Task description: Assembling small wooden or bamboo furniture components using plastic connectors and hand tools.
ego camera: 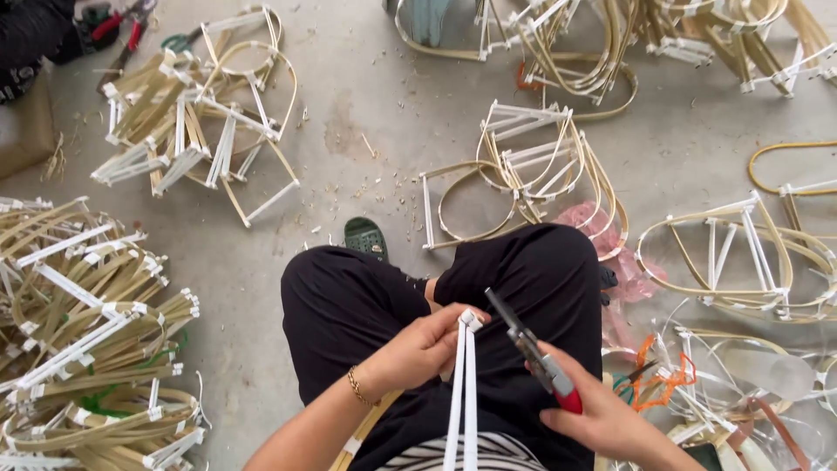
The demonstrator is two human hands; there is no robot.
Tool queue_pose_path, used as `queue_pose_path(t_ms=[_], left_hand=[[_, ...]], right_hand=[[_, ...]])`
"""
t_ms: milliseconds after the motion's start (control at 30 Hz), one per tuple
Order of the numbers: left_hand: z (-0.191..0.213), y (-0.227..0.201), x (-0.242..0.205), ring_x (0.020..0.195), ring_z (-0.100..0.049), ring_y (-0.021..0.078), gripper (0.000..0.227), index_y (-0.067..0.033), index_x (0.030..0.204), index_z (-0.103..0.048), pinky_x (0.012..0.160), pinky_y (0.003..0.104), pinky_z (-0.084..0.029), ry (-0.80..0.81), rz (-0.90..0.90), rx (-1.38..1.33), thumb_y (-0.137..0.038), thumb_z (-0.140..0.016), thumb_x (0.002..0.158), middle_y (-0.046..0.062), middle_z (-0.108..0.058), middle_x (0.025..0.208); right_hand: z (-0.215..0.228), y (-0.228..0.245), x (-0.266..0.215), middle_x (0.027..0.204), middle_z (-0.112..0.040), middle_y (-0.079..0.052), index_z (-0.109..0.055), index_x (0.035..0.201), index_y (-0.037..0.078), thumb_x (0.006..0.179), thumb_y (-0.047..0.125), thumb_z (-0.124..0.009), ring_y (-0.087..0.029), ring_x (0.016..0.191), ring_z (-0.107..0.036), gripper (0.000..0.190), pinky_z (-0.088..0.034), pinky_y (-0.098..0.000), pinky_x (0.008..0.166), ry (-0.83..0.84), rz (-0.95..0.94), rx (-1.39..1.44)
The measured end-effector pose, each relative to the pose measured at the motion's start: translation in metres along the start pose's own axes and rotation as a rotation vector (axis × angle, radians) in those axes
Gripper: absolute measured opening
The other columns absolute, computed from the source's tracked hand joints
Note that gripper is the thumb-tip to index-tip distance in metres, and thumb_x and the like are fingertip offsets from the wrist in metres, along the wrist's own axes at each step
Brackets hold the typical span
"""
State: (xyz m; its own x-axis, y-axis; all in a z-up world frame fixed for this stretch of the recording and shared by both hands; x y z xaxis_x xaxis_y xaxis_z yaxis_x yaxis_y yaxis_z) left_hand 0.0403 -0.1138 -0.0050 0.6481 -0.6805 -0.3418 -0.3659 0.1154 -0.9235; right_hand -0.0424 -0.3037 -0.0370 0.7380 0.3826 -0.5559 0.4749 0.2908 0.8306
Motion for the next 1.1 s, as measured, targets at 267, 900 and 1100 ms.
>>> queue_pose_path(t_ms=[267,900,1100], left_hand=[[-0.007,0.005,0.010,0.048,-0.048,0.0065,0.025,-0.0111,0.128,-0.058,0.047,0.023,-0.043,-0.004,0.189,0.059,-0.019,-0.045,0.108,-0.004,-0.052,0.063],[-0.015,0.044,0.034,0.051,-0.039,0.0030,0.023,-0.0064,0.125,-0.059,0.047,0.020,-0.035,0.006,0.131,-0.053,-0.015,-0.046,0.108,-0.007,-0.044,0.062],[0.055,0.060,0.034,0.063,-0.049,0.0089,0.022,-0.0078,0.125,-0.062,0.058,0.027,-0.044,-0.268,-0.020,0.141,-0.014,-0.051,0.107,-0.002,-0.053,0.073]], right_hand=[[-0.012,0.016,-0.007,0.161,-0.034,-0.006,-0.025,0.164,0.020,0.076,0.009,-0.076,-0.021,0.143,-0.034,0.102,-0.029,-0.0347,0.117,0.036,0.000,-0.184],[0.014,-0.016,0.022,0.115,-0.073,-0.011,-0.052,0.141,0.013,0.074,0.015,-0.076,-0.031,0.111,-0.070,0.072,-0.052,-0.0380,0.094,-0.214,0.086,-0.378],[0.024,-0.077,0.038,0.091,-0.068,-0.012,-0.058,0.130,0.008,0.081,0.017,-0.078,-0.020,0.086,-0.067,0.053,-0.056,-0.0339,0.082,-0.202,0.022,-0.171]])
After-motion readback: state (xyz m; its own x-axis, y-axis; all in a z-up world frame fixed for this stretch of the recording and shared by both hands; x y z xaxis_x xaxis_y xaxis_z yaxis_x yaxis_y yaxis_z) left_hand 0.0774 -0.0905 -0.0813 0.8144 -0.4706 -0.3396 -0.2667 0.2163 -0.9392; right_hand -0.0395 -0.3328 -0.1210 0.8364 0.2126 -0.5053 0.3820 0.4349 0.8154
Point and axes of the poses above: each hand's wrist, its own x-axis towards the middle knuckle, its own z-axis out of the back of the hand, y = z × x, the point moved 10 cm from there along x, towards the middle knuckle
